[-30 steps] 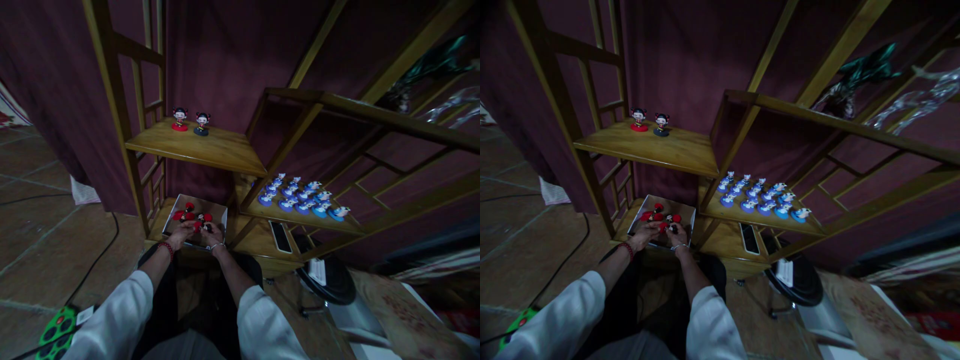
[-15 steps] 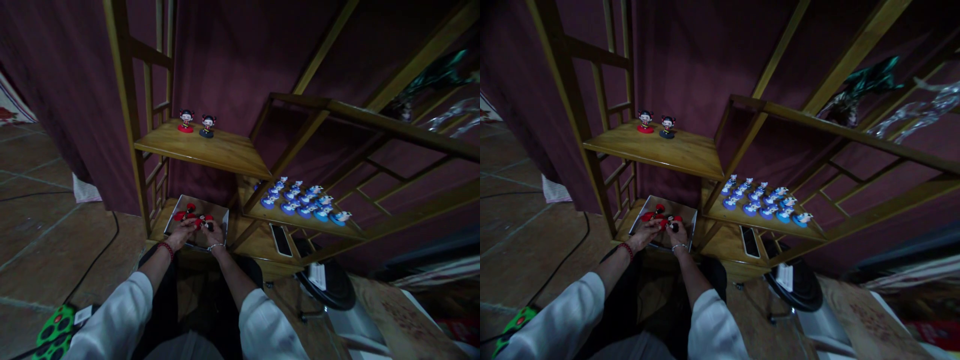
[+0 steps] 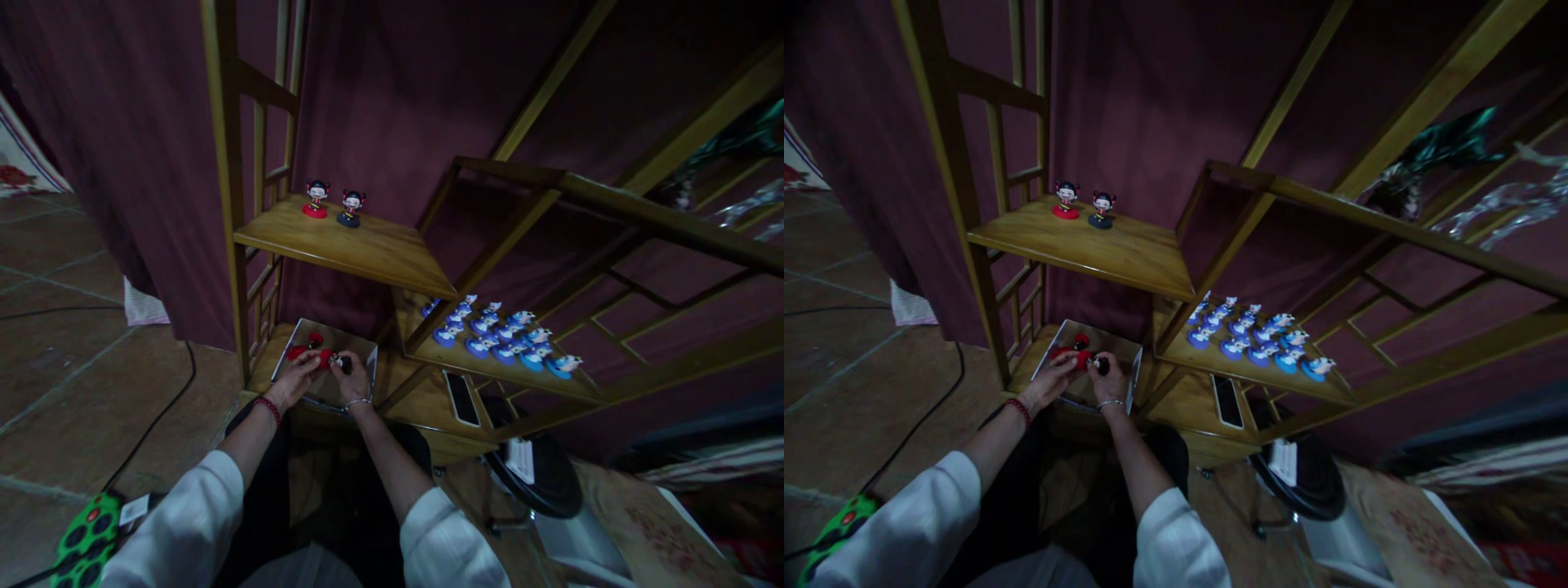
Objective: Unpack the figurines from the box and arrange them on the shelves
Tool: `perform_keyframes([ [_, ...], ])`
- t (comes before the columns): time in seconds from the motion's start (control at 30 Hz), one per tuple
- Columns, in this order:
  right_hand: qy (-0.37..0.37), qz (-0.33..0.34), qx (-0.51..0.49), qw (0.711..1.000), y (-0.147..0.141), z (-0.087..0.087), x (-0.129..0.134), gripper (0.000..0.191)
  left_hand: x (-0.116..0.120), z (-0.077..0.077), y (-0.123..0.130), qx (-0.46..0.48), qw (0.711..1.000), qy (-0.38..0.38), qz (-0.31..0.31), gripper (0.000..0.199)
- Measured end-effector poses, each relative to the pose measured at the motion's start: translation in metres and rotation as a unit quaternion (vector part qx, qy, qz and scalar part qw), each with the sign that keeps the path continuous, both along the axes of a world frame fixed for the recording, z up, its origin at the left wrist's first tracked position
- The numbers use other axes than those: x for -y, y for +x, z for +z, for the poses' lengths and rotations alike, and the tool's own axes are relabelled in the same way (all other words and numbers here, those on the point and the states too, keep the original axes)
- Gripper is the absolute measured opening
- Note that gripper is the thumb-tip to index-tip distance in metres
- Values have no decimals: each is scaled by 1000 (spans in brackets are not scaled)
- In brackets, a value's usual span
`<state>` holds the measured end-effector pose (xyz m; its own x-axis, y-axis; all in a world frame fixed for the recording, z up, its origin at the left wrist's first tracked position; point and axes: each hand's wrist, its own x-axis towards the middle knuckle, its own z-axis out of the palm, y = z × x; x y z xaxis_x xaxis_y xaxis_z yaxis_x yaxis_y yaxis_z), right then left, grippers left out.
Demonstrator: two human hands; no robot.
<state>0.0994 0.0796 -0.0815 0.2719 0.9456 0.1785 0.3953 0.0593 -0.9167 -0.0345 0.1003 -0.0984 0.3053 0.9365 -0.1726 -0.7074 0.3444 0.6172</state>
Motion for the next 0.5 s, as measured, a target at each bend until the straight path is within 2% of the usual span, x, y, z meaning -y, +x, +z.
perform_keyframes([
  [0.23, 23, 14, 43, 999, -6, 12, 4, 21, 2, 4, -3, 3, 1000, 10, -7, 20],
  [0.5, 56, 39, 122, 990, -3, 20, 5, 20, 1, 2, -2, -7, 1000, 0, -3, 18],
])
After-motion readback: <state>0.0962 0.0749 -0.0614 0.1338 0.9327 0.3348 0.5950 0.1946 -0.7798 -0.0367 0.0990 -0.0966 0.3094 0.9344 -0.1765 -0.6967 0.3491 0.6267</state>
